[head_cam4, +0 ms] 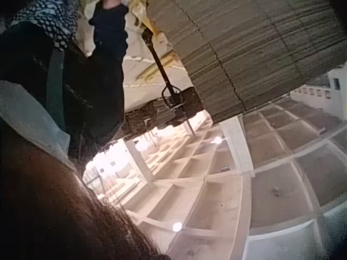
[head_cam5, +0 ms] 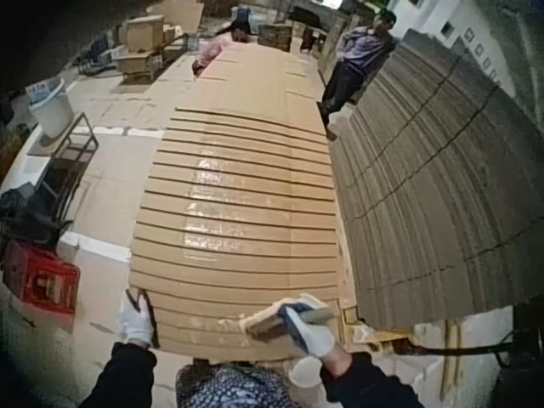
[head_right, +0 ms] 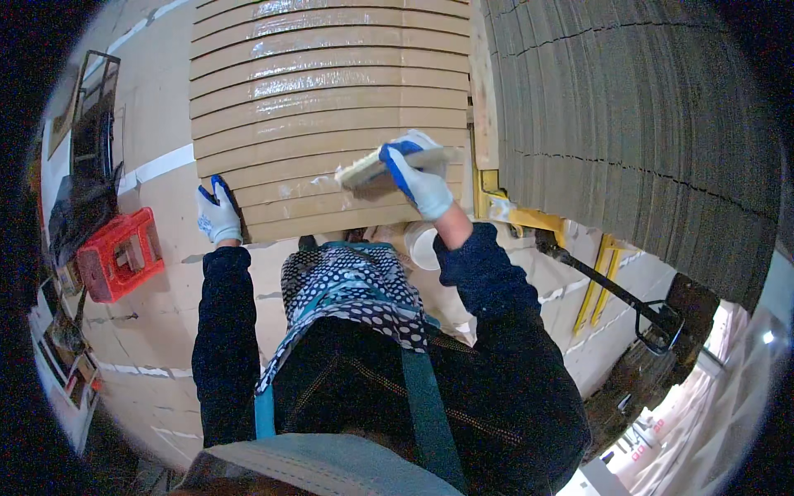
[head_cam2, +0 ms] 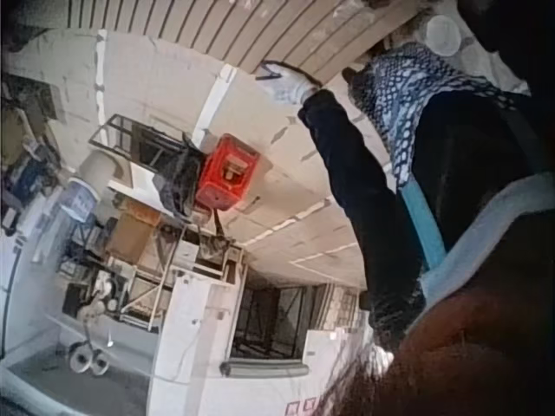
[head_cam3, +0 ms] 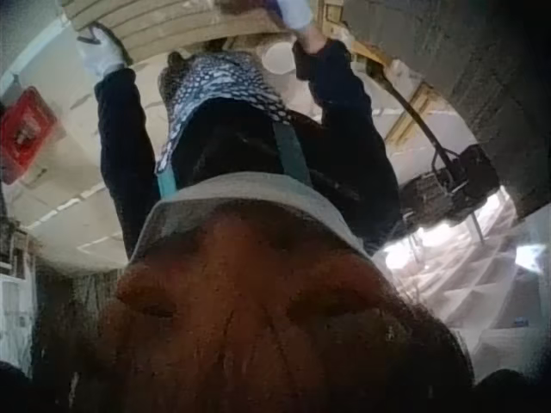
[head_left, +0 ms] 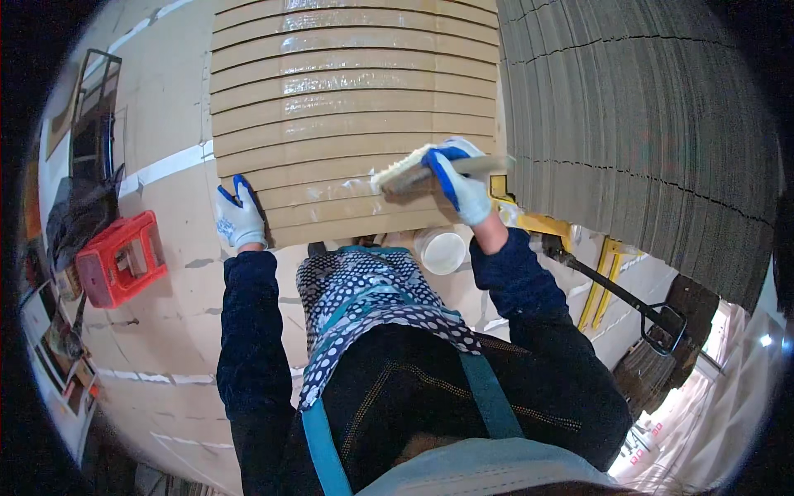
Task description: Applying white adhesive to the edges of stacked cardboard sheets using a hand brush.
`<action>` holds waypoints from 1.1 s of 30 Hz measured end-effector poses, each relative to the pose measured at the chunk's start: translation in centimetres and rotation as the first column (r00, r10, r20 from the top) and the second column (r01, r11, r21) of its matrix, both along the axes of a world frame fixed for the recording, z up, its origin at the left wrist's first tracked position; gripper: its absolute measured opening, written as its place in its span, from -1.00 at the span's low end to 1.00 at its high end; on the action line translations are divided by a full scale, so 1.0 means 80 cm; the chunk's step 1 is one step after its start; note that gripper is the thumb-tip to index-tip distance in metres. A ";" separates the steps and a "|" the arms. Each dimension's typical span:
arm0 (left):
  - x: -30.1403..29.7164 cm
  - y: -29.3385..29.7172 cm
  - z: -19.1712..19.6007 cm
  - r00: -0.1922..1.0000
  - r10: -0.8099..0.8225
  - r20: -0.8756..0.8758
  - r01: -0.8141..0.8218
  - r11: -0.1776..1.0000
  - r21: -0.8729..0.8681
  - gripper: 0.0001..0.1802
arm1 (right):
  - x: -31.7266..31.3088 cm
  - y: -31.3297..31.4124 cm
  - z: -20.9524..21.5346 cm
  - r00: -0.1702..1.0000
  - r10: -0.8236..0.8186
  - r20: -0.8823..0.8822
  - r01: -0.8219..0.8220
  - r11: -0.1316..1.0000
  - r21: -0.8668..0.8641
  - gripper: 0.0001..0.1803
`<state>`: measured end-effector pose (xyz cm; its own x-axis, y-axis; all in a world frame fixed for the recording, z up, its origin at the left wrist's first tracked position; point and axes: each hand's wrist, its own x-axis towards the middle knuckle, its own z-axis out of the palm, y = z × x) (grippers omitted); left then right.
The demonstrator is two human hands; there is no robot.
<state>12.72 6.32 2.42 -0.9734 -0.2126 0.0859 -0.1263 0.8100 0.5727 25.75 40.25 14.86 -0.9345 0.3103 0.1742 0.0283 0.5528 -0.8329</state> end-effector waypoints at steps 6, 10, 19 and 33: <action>0.002 0.000 0.003 0.999 -0.002 0.033 0.003 1.000 -0.004 -0.44 | -0.019 0.014 0.010 0.991 -0.099 0.087 0.115 0.974 -0.195 -0.59; 0.004 0.002 0.013 0.998 0.007 0.061 -0.007 1.000 -0.007 -0.46 | -0.018 0.048 -0.009 0.979 0.201 -0.043 -0.174 0.923 0.342 -0.48; 0.003 -0.001 0.006 0.998 0.016 0.058 -0.013 0.999 -0.041 -0.35 | -0.223 0.138 0.050 0.996 -0.018 0.083 -0.015 0.926 0.377 -0.64; 0.004 0.003 0.015 1.000 -0.003 0.012 0.003 0.999 -0.046 -0.42 | -0.083 0.061 -0.013 0.964 0.230 0.137 -0.254 0.945 0.204 -0.77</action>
